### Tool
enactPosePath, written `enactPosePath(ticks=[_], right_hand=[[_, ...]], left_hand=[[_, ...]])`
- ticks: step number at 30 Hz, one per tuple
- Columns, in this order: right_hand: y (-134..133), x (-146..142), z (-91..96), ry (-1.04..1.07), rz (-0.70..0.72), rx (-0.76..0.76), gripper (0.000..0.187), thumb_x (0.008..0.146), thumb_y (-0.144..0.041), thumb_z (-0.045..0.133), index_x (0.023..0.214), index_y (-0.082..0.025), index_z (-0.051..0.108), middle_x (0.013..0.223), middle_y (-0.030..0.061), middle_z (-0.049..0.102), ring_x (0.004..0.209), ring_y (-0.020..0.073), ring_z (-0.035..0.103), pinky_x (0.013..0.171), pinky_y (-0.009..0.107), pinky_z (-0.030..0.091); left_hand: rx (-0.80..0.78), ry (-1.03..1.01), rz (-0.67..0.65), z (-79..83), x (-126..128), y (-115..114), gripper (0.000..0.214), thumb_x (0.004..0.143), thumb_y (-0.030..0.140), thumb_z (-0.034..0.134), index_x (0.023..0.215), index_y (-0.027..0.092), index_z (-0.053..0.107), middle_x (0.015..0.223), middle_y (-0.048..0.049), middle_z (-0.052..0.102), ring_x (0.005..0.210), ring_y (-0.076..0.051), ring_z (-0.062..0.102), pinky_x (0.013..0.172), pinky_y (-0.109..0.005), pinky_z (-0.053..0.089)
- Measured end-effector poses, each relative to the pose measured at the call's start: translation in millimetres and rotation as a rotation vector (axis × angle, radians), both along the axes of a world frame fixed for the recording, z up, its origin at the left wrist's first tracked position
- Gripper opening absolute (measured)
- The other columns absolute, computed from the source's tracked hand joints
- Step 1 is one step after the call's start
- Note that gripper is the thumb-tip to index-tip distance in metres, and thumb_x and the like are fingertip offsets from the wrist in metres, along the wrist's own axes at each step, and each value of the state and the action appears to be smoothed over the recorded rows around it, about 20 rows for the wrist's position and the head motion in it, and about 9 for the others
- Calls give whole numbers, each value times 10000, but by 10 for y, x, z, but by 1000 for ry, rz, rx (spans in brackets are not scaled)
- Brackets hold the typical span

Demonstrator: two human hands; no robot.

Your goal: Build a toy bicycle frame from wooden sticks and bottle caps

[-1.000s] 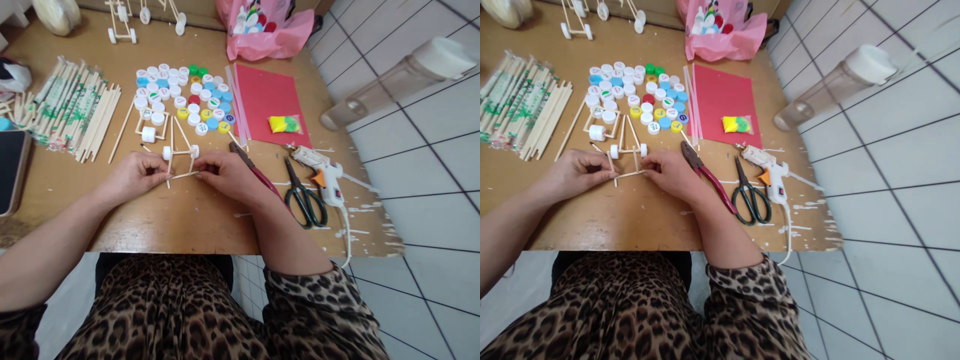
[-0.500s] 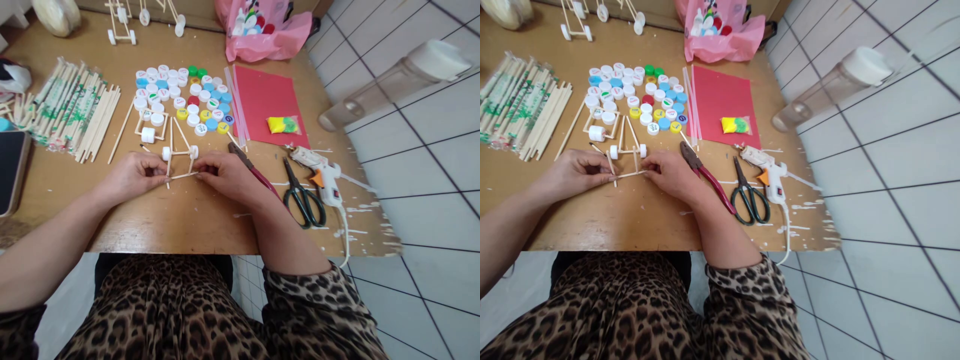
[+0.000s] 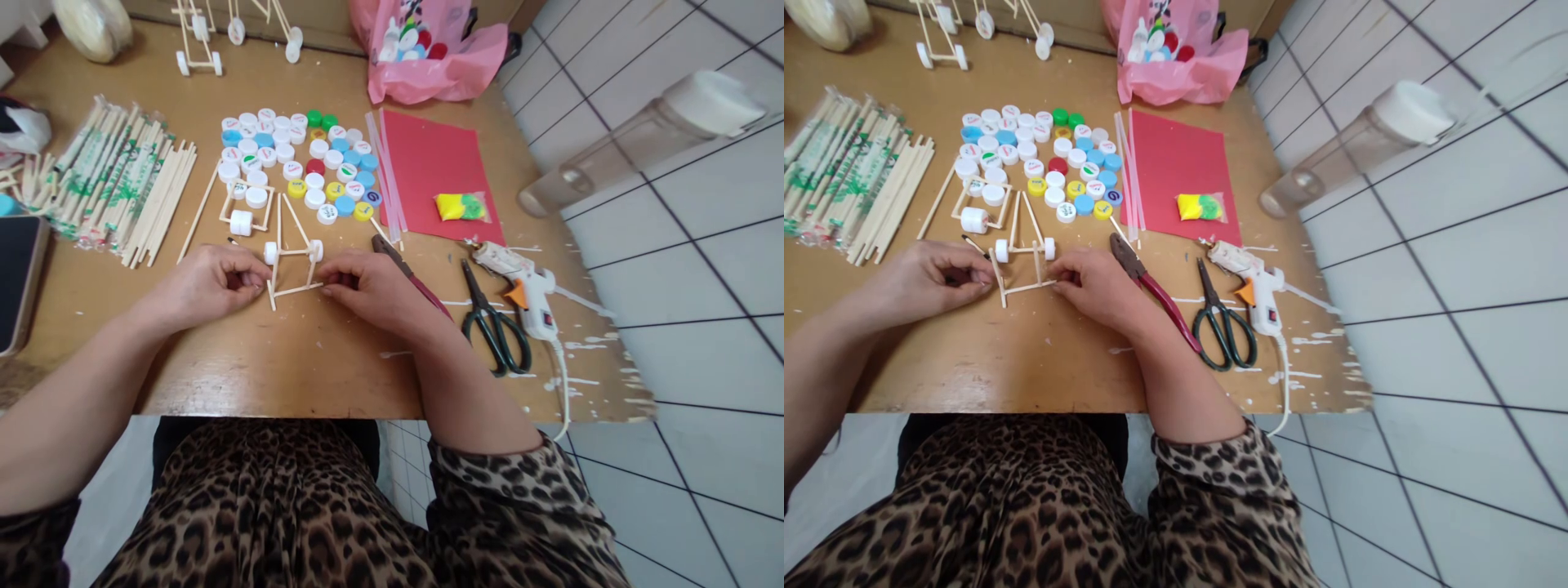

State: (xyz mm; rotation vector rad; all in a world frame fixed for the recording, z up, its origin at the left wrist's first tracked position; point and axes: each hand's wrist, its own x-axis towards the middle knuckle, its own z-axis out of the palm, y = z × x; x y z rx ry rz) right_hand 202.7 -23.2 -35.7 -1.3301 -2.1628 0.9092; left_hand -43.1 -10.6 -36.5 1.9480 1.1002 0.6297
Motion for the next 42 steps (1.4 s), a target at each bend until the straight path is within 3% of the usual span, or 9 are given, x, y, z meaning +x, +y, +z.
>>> enactPosePath(ticks=[6, 10, 14, 19, 27, 33, 34, 38, 42], right_hand=[[-8, 85, 93, 128, -115, 9, 116, 824, -169, 605, 846, -187, 717, 795, 21, 691, 723, 141, 588, 690, 281, 456], [-21, 113, 118, 240, -287, 62, 118, 845, -232, 598, 869, -188, 705, 741, 5, 639, 642, 120, 510, 615, 264, 419], [-38, 104, 115, 353, -414, 116, 118, 843, -283, 598, 894, -200, 663, 602, -52, 458, 533, 97, 376, 524, 239, 336], [-47, 118, 123, 397, -563, 218, 73, 846, -288, 573, 868, -234, 617, 540, -77, 353, 477, 104, 321, 497, 253, 313], [-30, 146, 55, 332, -581, 332, 117, 854, -296, 544, 907, -228, 623, 647, -26, 514, 590, 153, 499, 629, 310, 445], [-2, 176, 2, 236, -504, 415, 188, 876, -277, 538, 1019, -217, 645, 778, 39, 649, 774, 203, 624, 772, 368, 504], [7, 182, -10, 226, -496, 438, 187, 877, -276, 539, 1017, -217, 649, 805, 50, 669, 796, 208, 634, 784, 375, 509], [41, 197, -56, 213, -484, 520, 169, 885, -288, 548, 984, -224, 670, 895, 68, 720, 829, 211, 661, 790, 378, 530], [54, 190, -75, 223, -473, 547, 166, 903, -298, 536, 945, -233, 683, 889, 62, 733, 829, 207, 677, 775, 361, 544]], left_hand=[[-31, -6, 69, 128, -59, 4, 203, 754, 332, 614, 800, 199, 761, 707, -36, 722, 583, -127, 578, 521, -241, 456], [47, -73, 302, 174, -46, -5, 161, 763, 289, 624, 810, 203, 752, 691, -18, 695, 563, -116, 519, 522, -258, 420], [130, -161, 552, 214, -40, 2, 125, 799, 269, 623, 862, 228, 723, 545, 51, 484, 506, -95, 366, 482, -264, 314], [174, -250, 739, 279, -77, 29, 87, 801, 271, 643, 874, 225, 654, 516, 78, 372, 506, -72, 297, 486, -252, 283], [120, -205, 742, 251, -90, 68, 59, 792, 273, 612, 815, 225, 637, 569, 68, 467, 546, -89, 368, 529, -280, 334], [183, -156, 710, 77, -167, 161, 159, 756, 278, 632, 879, 196, 689, 757, 32, 609, 676, -116, 515, 680, -285, 459], [222, -170, 792, 41, -174, 183, 152, 742, 284, 623, 845, 195, 690, 722, 26, 600, 652, -121, 515, 670, -289, 461], [189, -194, 819, -49, -153, 235, 209, 714, 285, 615, 870, 190, 715, 771, -8, 654, 654, -142, 555, 659, -286, 482], [128, -201, 805, -2, -116, 220, 194, 693, 258, 627, 840, 179, 725, 783, -28, 683, 648, -149, 566, 648, -282, 494]])
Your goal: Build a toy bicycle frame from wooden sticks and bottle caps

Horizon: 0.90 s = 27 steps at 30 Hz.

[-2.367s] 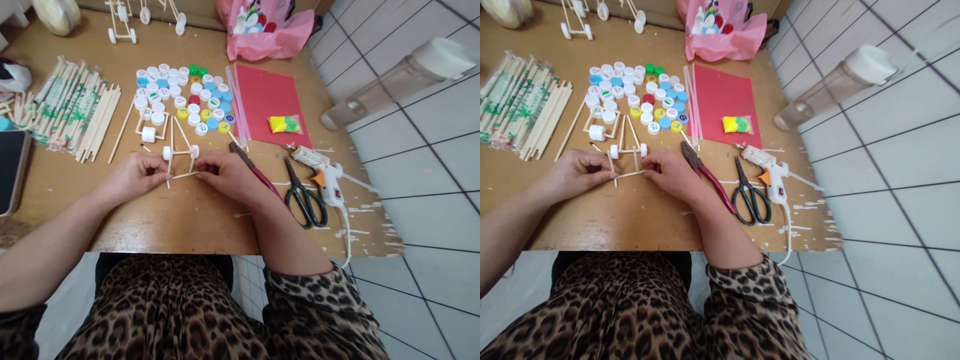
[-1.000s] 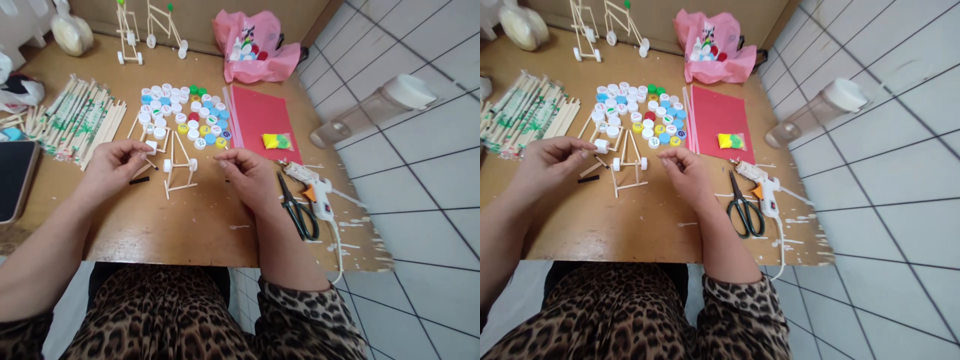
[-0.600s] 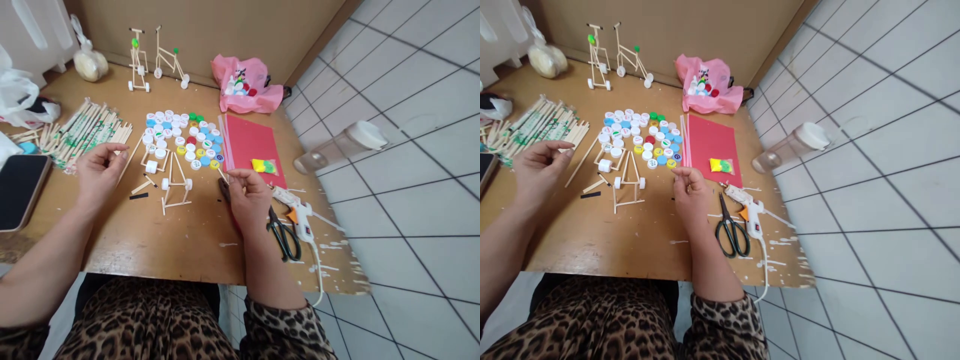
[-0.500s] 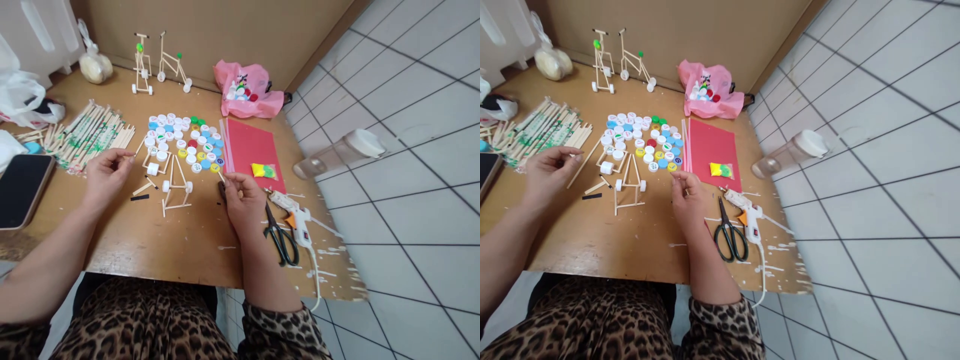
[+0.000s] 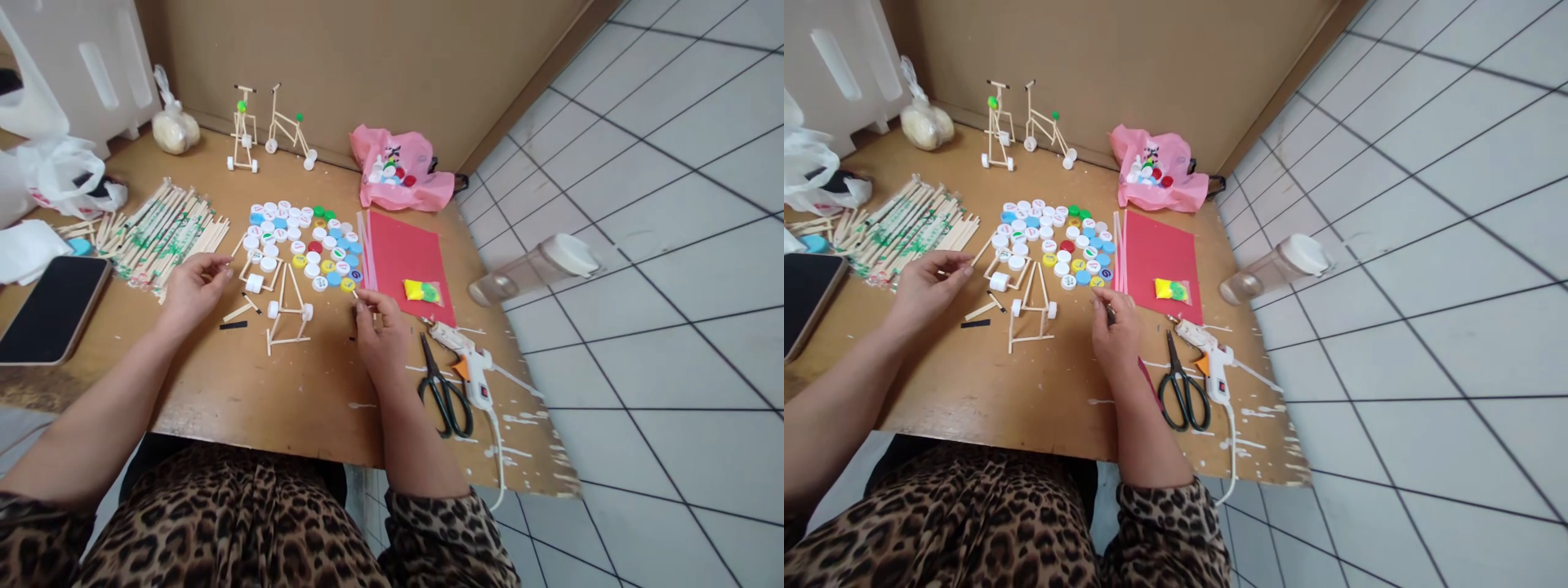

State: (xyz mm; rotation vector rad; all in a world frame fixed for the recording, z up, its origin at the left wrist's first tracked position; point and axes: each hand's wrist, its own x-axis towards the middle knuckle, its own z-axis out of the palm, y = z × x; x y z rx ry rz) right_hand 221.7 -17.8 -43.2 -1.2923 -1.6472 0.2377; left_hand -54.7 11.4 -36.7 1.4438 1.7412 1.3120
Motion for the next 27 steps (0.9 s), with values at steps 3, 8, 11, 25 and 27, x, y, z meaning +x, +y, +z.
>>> enactPosePath(ticks=[3, 8, 11, 25, 27], right_hand=[[4, -11, 0, -1, 24, 15, 168, 907, -302, 532, 922, -236, 685, 872, 64, 734, 827, 212, 683, 770, 363, 550], [16, -19, -11, 2, 53, 19, 170, 906, -289, 524, 919, -238, 686, 868, 69, 733, 825, 215, 685, 771, 367, 554], [31, -15, -22, 9, 64, 26, 170, 906, -289, 519, 920, -241, 682, 866, 71, 729, 827, 218, 682, 776, 372, 554], [90, -30, -92, -18, 33, 12, 167, 889, -285, 515, 900, -242, 677, 876, 73, 735, 839, 224, 681, 783, 380, 557], [91, -29, -90, -20, 33, 12, 168, 889, -285, 515, 901, -240, 676, 881, 75, 736, 846, 226, 683, 787, 382, 557]], left_hand=[[-34, -62, -16, 104, 5, -7, 191, 678, 234, 645, 841, 175, 726, 781, -31, 688, 648, -147, 566, 637, -276, 491], [-79, -391, -66, 328, -10, 23, 260, 612, 240, 729, 861, 165, 723, 760, -20, 683, 666, -129, 584, 651, -259, 479], [-141, -517, -129, 442, -18, 24, 265, 577, 256, 743, 826, 169, 729, 724, -22, 692, 633, -125, 587, 605, -249, 460], [-518, 582, -416, 303, -85, 25, 111, 641, 226, 625, 532, 232, 647, 567, 0, 641, 598, -186, 578, 568, -297, 373], [-528, 585, -453, 283, -79, 43, 105, 644, 247, 630, 541, 230, 645, 565, 1, 641, 592, -187, 579, 567, -300, 378]])
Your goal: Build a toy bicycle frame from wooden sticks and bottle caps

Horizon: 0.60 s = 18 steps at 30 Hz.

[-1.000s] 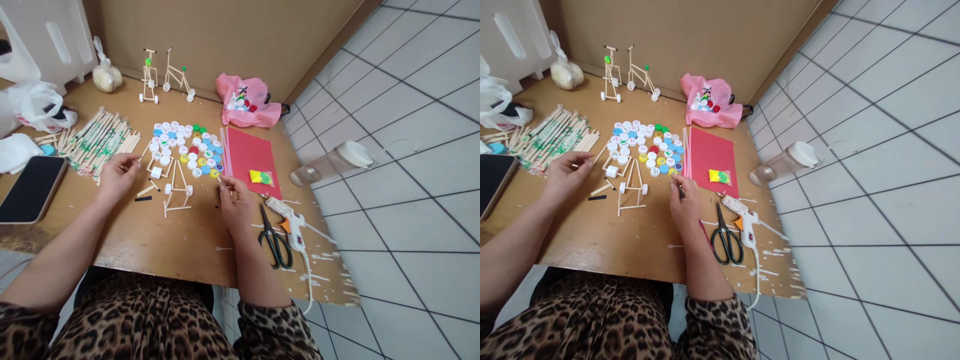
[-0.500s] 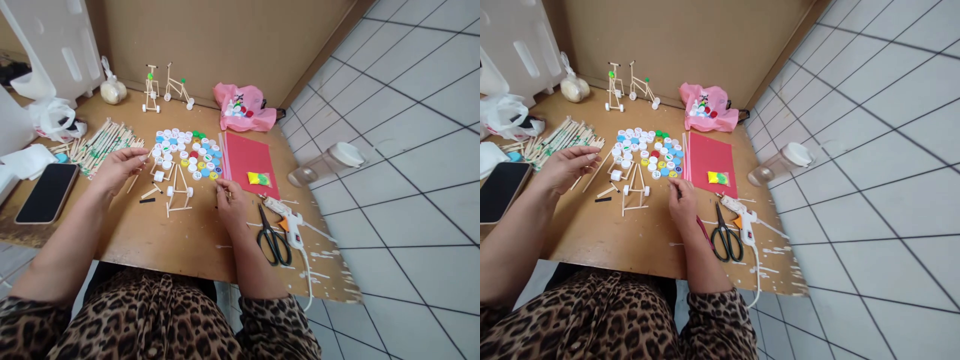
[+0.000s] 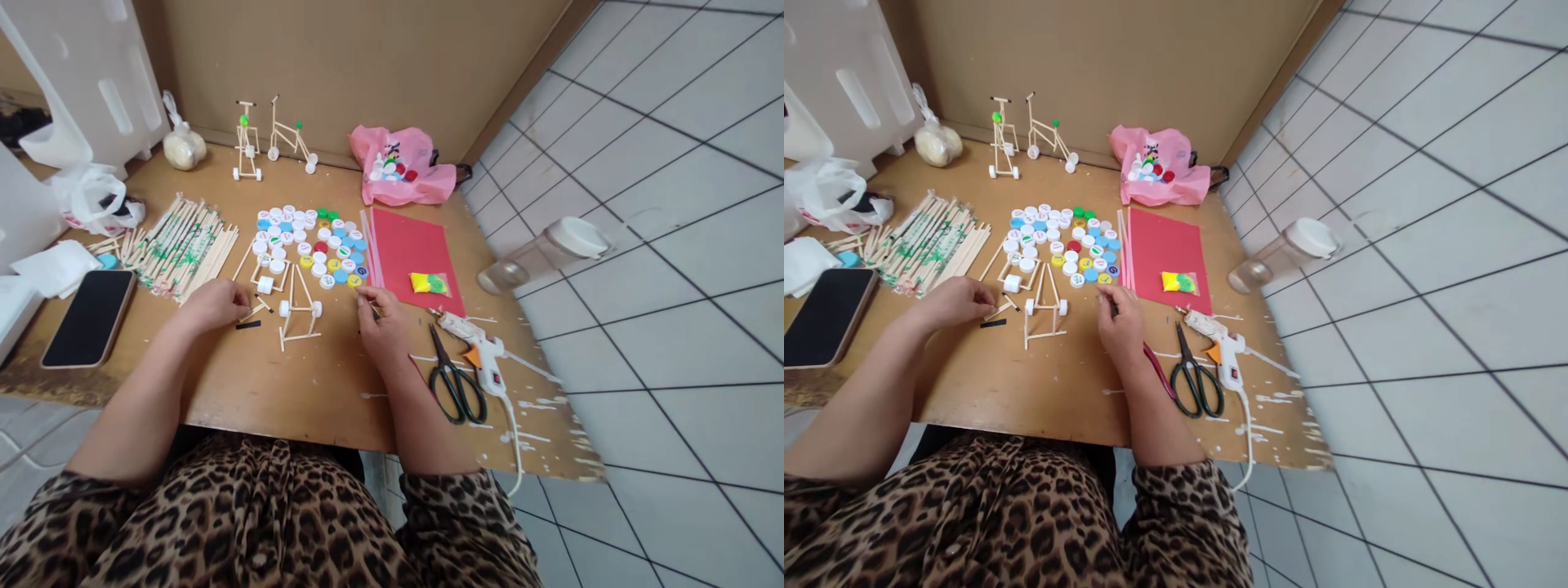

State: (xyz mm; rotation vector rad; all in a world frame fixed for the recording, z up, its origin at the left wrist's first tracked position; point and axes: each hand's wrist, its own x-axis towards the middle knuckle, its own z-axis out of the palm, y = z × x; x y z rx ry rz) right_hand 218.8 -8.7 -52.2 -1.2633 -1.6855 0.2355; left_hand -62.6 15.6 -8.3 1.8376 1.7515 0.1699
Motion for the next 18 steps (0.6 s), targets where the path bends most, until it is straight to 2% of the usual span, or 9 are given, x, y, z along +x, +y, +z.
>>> enactPosePath(ticks=[6, 10, 18], right_hand=[[7, 14, 10, -3, -14, -27, 160, 885, -286, 521, 887, -238, 673, 838, 68, 723, 808, 223, 677, 766, 376, 555], [3, 18, 11, -13, -1, -27, 163, 887, -272, 517, 903, -237, 675, 879, 74, 734, 844, 221, 685, 790, 370, 556], [-16, 33, 47, -34, 4, -25, 170, 893, -264, 504, 906, -232, 670, 878, 78, 734, 840, 221, 688, 787, 372, 562]], left_hand=[[-45, -19, -103, -37, 12, 3, 92, 674, 291, 623, 614, 222, 632, 599, 14, 643, 613, -169, 587, 582, -278, 393], [-13, 32, -131, -62, 39, -9, 111, 708, 279, 601, 614, 221, 613, 603, 7, 640, 580, -158, 564, 566, -274, 375], [94, 111, -83, -68, 74, -46, 111, 638, 260, 648, 530, 251, 627, 559, -21, 616, 546, -190, 529, 506, -282, 312]])
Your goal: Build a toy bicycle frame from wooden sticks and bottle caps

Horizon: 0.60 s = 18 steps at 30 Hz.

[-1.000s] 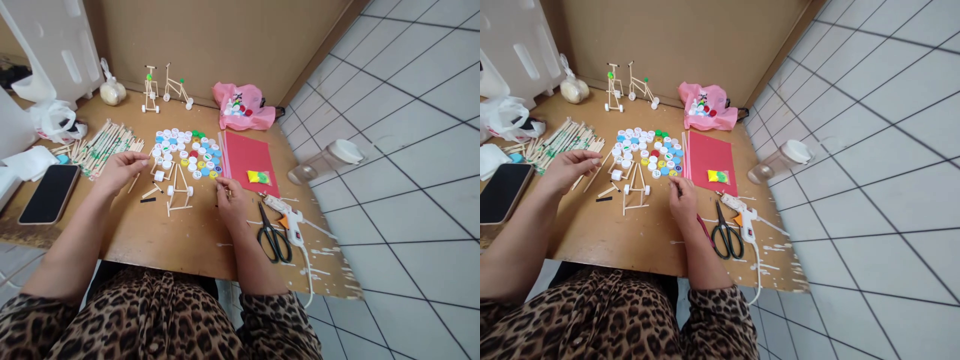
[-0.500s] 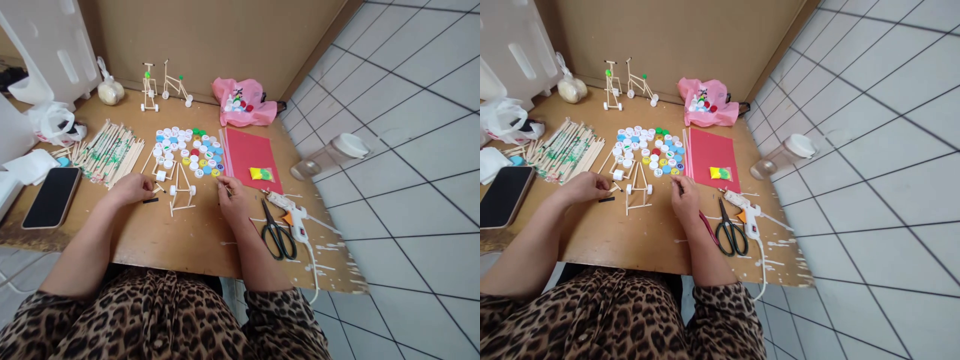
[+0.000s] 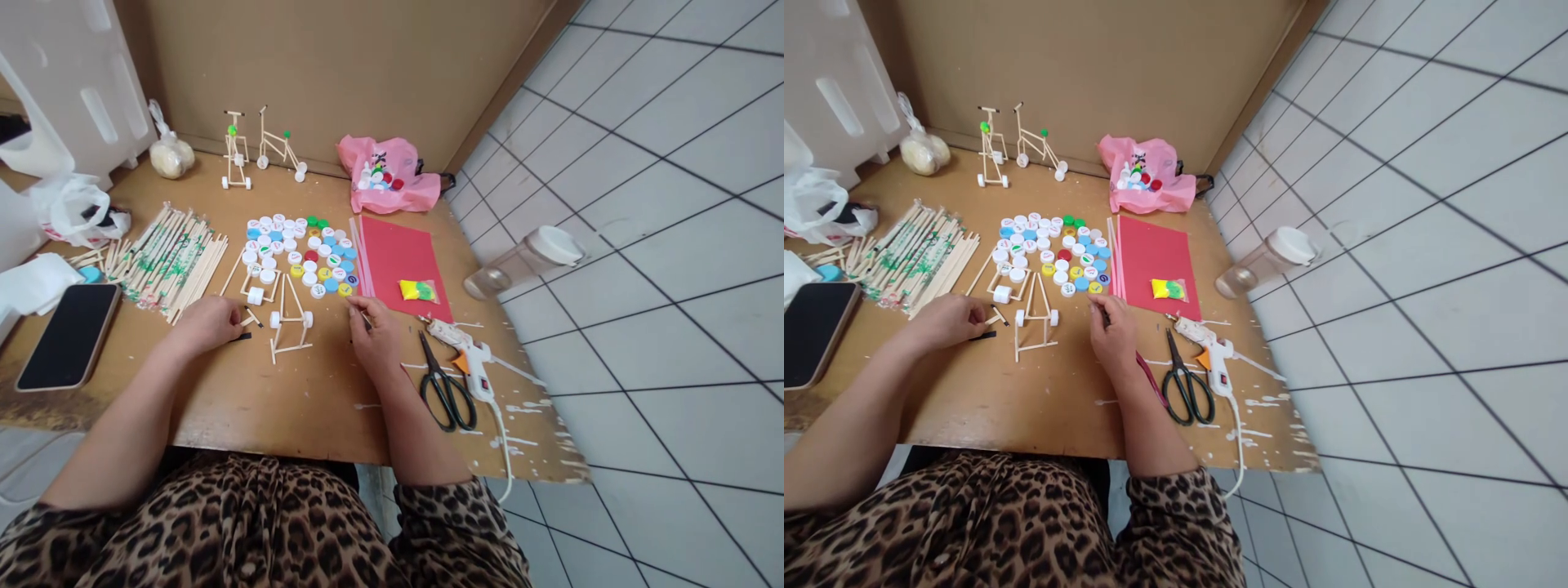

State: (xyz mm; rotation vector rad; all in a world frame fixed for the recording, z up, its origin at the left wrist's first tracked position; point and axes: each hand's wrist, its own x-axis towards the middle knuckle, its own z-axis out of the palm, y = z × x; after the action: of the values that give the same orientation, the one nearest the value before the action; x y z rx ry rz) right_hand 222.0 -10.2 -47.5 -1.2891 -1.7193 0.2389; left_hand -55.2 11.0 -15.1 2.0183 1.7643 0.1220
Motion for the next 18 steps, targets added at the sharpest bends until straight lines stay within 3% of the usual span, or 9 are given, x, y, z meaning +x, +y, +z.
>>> enactPosePath(ticks=[8, 11, 15, 18], right_hand=[[-13, -11, 36, -2, -13, -19, 167, 896, -273, 502, 904, -239, 665, 878, 75, 734, 838, 216, 685, 784, 370, 561], [-12, -14, 39, 8, -10, -17, 165, 895, -276, 501, 890, -236, 662, 866, 73, 731, 830, 216, 682, 779, 370, 560], [-7, -19, 29, 27, 11, -12, 166, 890, -263, 499, 891, -231, 662, 888, 75, 730, 849, 220, 683, 790, 374, 558], [-6, -24, 26, 23, 21, -17, 175, 884, -255, 492, 888, -229, 665, 878, 75, 728, 845, 220, 682, 788, 374, 559]], left_hand=[[10, 50, 39, 50, -36, -30, 151, 581, 197, 603, 451, 252, 548, 522, -25, 587, 529, -209, 531, 511, -302, 293], [9, -14, 117, 130, -94, -35, 177, 597, 217, 602, 441, 246, 523, 484, -15, 548, 492, -194, 491, 503, -305, 288], [106, -277, 385, 214, -140, 26, 191, 646, 298, 633, 484, 230, 557, 430, 12, 514, 478, -177, 490, 515, -296, 342], [251, -683, 546, 230, -75, 139, 140, 633, 305, 664, 569, 205, 590, 516, 12, 590, 537, -156, 538, 546, -267, 409]])
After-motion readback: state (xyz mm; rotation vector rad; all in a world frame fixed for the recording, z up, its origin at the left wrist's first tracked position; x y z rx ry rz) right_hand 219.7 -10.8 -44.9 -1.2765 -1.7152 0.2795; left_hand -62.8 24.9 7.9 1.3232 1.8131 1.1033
